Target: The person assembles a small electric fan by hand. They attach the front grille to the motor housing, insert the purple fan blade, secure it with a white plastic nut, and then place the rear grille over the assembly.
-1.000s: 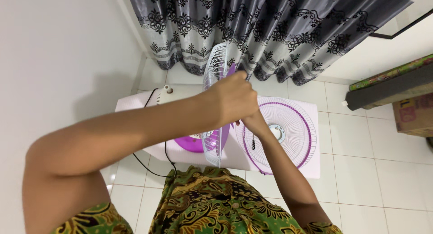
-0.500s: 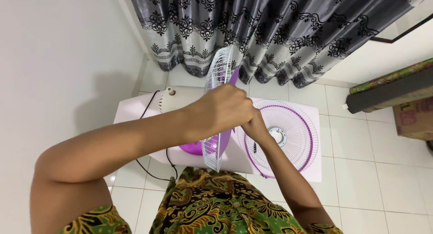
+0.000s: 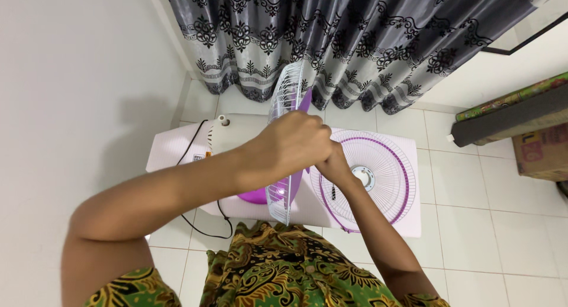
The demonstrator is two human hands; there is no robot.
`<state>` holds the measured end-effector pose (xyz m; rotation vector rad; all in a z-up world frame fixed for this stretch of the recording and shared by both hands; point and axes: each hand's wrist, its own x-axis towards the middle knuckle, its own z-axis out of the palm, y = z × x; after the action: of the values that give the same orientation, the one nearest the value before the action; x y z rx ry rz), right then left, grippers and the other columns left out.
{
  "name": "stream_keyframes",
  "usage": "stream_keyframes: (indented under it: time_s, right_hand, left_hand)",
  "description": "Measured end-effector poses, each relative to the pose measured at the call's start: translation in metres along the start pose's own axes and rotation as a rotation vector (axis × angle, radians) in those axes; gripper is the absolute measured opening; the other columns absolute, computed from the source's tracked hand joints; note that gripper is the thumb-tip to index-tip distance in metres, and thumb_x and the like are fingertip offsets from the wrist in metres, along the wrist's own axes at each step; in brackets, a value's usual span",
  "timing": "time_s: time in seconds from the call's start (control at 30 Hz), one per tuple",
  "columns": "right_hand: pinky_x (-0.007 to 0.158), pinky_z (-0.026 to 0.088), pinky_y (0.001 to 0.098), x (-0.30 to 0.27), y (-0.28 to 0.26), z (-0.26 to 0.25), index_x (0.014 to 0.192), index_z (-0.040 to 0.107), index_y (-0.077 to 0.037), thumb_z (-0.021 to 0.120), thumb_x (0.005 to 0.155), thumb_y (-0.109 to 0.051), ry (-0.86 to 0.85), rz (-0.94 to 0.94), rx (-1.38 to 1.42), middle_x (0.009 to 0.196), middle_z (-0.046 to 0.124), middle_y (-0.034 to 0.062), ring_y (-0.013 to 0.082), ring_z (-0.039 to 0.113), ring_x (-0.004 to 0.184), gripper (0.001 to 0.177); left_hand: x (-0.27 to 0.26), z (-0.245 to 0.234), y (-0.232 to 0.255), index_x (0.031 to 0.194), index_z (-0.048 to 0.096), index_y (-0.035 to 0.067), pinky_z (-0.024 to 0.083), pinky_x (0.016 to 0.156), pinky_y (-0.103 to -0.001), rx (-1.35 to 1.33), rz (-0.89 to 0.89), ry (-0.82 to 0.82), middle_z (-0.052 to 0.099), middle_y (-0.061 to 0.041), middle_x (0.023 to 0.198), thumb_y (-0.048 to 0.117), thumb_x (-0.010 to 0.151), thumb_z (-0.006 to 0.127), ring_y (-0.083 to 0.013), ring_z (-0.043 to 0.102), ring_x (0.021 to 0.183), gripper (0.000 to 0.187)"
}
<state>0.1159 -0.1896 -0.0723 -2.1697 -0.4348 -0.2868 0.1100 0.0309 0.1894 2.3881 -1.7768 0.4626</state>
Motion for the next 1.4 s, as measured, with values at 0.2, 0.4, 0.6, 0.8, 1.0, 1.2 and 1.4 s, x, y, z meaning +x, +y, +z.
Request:
stream_keyframes:
  time_s: [0.2, 0.4, 0.6, 0.8, 1.0, 1.2, 1.4]
  right_hand:
    - [0.081, 0.055, 0.0385, -0.002, -0.034, -0.004, 0.118, 0.065, 0.0, 0.066, 0.096, -0.01, -0.073, -0.035, 0.067, 0.108, 0.068, 0.0169, 0.0308, 0.067, 0.099, 0.024]
    - [0.075, 0.053, 0.0309, 0.001, -0.082, -0.024, 0.131, 0.062, -0.001, 0.065, 0.098, -0.012, 0.012, 0.211, 0.132, 0.106, 0.069, 0.0105, 0.0192, 0.067, 0.091, 0.034]
    - [0.092, 0.054, 0.0307, -0.04, -0.034, -0.057, 0.135, 0.061, -0.001, 0.061, 0.103, -0.009, 0.254, 0.149, 0.196, 0.123, 0.07, 0.0121, 0.0178, 0.066, 0.11, 0.033]
    - [0.092, 0.055, 0.0319, -0.115, 0.049, -0.092, 0.13, 0.065, -0.006, 0.063, 0.103, -0.011, 0.383, 0.453, 0.033, 0.129, 0.07, 0.0101, 0.0218, 0.068, 0.116, 0.028]
    - [0.123, 0.031, 0.0506, -0.179, 0.086, -0.054, 0.146, 0.051, -0.017, 0.083, 0.082, -0.032, -0.294, 0.436, -0.361, 0.158, 0.042, 0.0125, 0.0329, 0.037, 0.148, 0.073]
    - [0.125, 0.012, 0.0594, -0.221, 0.091, -0.011, 0.163, 0.014, -0.03, 0.077, 0.088, -0.041, -0.758, 0.641, -0.541, 0.17, 0.007, 0.0039, 0.0295, 0.009, 0.157, 0.098]
    - [0.118, 0.031, 0.0571, -0.237, 0.103, 0.002, 0.159, 0.028, -0.027, 0.066, 0.095, -0.021, -0.624, 0.44, -0.649, 0.17, 0.014, 0.0123, 0.036, 0.023, 0.152, 0.074]
  left_hand:
    - [-0.006, -0.001, 0.038, 0.088, 0.074, 0.004, 0.054, 0.079, -0.036, 0.19, -0.094, -0.04, 0.07, -0.01, 0.096, 0.005, 0.072, 0.072, -0.0212, 0.065, 0.097, 0.016]
    - [0.006, 0.053, 0.115, 0.117, 0.066, 0.003, 0.052, 0.099, -0.041, -0.697, 0.033, 0.32, 0.065, -0.008, 0.115, 0.017, 0.096, 0.074, -0.0226, 0.063, 0.107, 0.027]
    - [0.013, 0.184, 0.143, 0.132, 0.058, 0.01, 0.05, 0.112, -0.042, -0.955, -0.249, 0.525, 0.065, -0.01, 0.127, 0.011, 0.1, 0.068, -0.0278, 0.062, 0.125, 0.034]
    - [-0.002, 0.343, 0.142, 0.14, 0.046, 0.007, 0.04, 0.115, -0.044, -1.065, -0.828, 0.389, 0.052, -0.016, 0.141, 0.007, 0.092, 0.067, -0.0328, 0.051, 0.135, 0.053]
    - [-0.025, 0.466, 0.144, 0.148, 0.038, 0.01, 0.028, 0.116, -0.052, -0.995, -1.216, 0.109, 0.025, -0.027, 0.157, 0.007, 0.084, 0.072, -0.0455, 0.028, 0.144, 0.073]
    - [-0.039, 0.506, 0.144, 0.151, 0.036, 0.004, 0.028, 0.12, -0.05, -1.021, -1.075, 0.156, 0.031, -0.029, 0.156, 0.001, 0.085, 0.067, -0.0448, 0.029, 0.147, 0.073]
    - [-0.038, 0.502, 0.14, 0.151, 0.034, -0.002, 0.042, 0.112, -0.042, -1.092, -1.12, 0.14, 0.041, -0.026, 0.153, 0.003, 0.088, 0.06, -0.0372, 0.045, 0.139, 0.069]
